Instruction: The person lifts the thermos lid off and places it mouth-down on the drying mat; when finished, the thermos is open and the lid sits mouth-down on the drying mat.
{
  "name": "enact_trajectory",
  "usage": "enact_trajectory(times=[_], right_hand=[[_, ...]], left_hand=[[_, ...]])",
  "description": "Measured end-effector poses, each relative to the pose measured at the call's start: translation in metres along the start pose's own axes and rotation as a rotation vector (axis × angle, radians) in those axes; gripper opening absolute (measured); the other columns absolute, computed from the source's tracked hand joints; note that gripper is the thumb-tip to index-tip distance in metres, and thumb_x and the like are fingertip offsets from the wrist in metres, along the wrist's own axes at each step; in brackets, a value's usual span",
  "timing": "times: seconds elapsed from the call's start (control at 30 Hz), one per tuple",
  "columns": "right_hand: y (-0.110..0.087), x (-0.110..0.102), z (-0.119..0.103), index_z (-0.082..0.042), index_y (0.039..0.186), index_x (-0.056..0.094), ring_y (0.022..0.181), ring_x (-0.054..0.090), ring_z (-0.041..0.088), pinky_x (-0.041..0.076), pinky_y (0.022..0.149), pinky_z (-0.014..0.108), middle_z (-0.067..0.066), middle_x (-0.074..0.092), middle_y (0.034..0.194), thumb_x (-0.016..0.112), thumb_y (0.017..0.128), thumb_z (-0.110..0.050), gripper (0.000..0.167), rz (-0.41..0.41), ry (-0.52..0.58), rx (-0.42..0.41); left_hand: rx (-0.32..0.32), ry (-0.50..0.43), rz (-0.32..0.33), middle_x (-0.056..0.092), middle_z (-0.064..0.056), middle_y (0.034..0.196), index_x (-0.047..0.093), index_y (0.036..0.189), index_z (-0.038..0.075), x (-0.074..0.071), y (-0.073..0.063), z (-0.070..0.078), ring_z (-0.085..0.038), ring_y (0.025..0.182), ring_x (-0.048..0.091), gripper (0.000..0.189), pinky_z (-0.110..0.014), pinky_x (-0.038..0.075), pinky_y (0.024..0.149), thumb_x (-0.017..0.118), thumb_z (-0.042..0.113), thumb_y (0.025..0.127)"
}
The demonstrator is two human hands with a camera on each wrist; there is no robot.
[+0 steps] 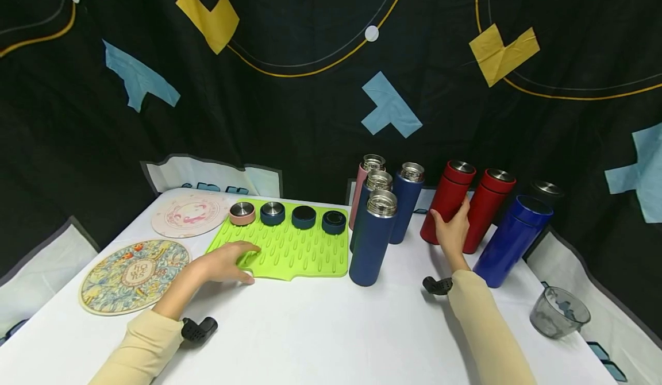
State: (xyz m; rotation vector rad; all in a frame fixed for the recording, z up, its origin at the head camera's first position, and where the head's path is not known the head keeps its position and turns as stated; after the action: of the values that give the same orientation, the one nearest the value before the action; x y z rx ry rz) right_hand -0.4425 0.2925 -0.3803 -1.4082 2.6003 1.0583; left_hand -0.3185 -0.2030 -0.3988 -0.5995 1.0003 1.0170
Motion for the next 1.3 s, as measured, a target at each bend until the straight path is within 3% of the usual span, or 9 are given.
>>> enact_trajectory(times=[0.2,0.33,0.43,0.57,0.7,0.83,1.03,1.2,1.3], right_hand=[[-0.009,-0.010,-0.009,-0.006,0.148,0.029,0.121,0.052,0.039,0.041,0.101,0.054,0.023,0.049,0.138,0.080,0.080,-0.013,0.086,0.015,0.045,-0.066],[-0.018,-0.023,-0.026,-0.003,0.147,0.032,0.118,0.055,0.039,0.045,0.096,0.053,0.024,0.051,0.136,0.082,0.077,-0.012,0.087,-0.017,0.078,-0.103],[-0.027,-0.038,-0.040,-0.003,0.147,0.031,0.116,0.056,0.038,0.046,0.094,0.053,0.024,0.052,0.135,0.083,0.077,-0.013,0.088,-0.079,0.089,-0.081],[-0.044,-0.058,-0.060,-0.003,0.151,0.023,0.120,0.053,0.041,0.044,0.096,0.052,0.025,0.046,0.140,0.082,0.078,-0.017,0.095,-0.196,0.080,0.007],[-0.066,-0.077,-0.083,-0.004,0.154,0.015,0.123,0.049,0.044,0.044,0.097,0.049,0.028,0.039,0.144,0.080,0.081,-0.023,0.099,-0.335,0.054,0.074],[-0.093,-0.087,-0.108,-0.003,0.153,0.017,0.119,0.053,0.043,0.049,0.091,0.043,0.028,0.044,0.140,0.079,0.081,-0.022,0.097,-0.462,0.050,0.039],[-0.135,-0.082,-0.148,-0.009,0.149,0.031,0.106,0.064,0.032,0.055,0.084,0.040,0.020,0.060,0.127,0.083,0.076,-0.019,0.091,-0.643,0.117,-0.128],[-0.162,-0.068,-0.185,-0.024,0.147,0.037,0.104,0.066,0.018,0.055,0.083,0.032,0.005,0.062,0.125,0.084,0.076,-0.023,0.084,-0.856,0.149,-0.301],[-0.174,-0.057,-0.205,-0.028,0.147,0.036,0.105,0.064,0.014,0.055,0.084,0.031,-0.003,0.062,0.124,0.082,0.078,-0.022,0.083,-0.994,0.148,-0.413]], left_hand=[[0.005,-0.001,-0.001,0.049,-0.029,0.134,0.053,0.131,-0.006,-0.001,-0.001,0.001,-0.049,0.126,0.040,0.071,-0.061,0.030,0.105,0.082,0.025,0.074],[0.038,0.010,0.033,0.050,-0.028,0.133,0.053,0.131,-0.006,-0.010,-0.002,0.005,-0.048,0.125,0.042,0.070,-0.059,0.032,0.104,0.082,0.023,0.075],[0.091,0.008,0.084,0.052,-0.026,0.132,0.053,0.130,-0.005,-0.020,-0.002,0.013,-0.046,0.125,0.044,0.067,-0.058,0.035,0.103,0.082,0.021,0.076],[0.149,-0.009,0.142,0.055,-0.020,0.132,0.054,0.131,-0.001,-0.031,-0.003,0.032,-0.038,0.122,0.050,0.064,-0.053,0.041,0.100,0.081,0.020,0.077],[0.196,-0.015,0.199,0.054,-0.017,0.135,0.054,0.134,0.004,-0.044,-0.005,0.063,-0.037,0.126,0.048,0.063,-0.054,0.041,0.101,0.080,0.020,0.079],[0.260,-0.036,0.257,0.051,-0.012,0.139,0.054,0.136,0.011,-0.057,-0.009,0.102,-0.034,0.129,0.045,0.063,-0.051,0.043,0.100,0.080,0.024,0.080],[0.376,-0.179,0.256,0.045,-0.005,0.145,0.050,0.141,0.018,-0.066,-0.018,0.163,-0.023,0.124,0.050,0.070,-0.029,0.054,0.084,0.081,0.027,0.079],[0.469,-0.259,0.206,0.032,0.004,0.153,0.040,0.147,0.030,-0.070,-0.022,0.204,-0.017,0.134,0.038,0.080,-0.029,0.053,0.087,0.081,0.031,0.078],[0.525,-0.293,0.138,0.038,0.005,0.149,0.039,0.147,0.029,-0.067,-0.027,0.217,-0.014,0.131,0.039,0.083,-0.031,0.052,0.089,0.082,0.029,0.077]])
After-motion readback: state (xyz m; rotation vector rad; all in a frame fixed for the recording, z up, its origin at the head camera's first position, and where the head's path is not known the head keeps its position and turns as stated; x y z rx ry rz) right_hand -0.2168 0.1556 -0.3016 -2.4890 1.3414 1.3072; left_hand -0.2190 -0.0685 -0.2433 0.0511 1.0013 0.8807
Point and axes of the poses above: each hand's wrist, its own y-axis towards the middle knuckle, its own x-axis out of the palm, z = x × y, the point moved 6 cm from there along y, towards the middle knuckle
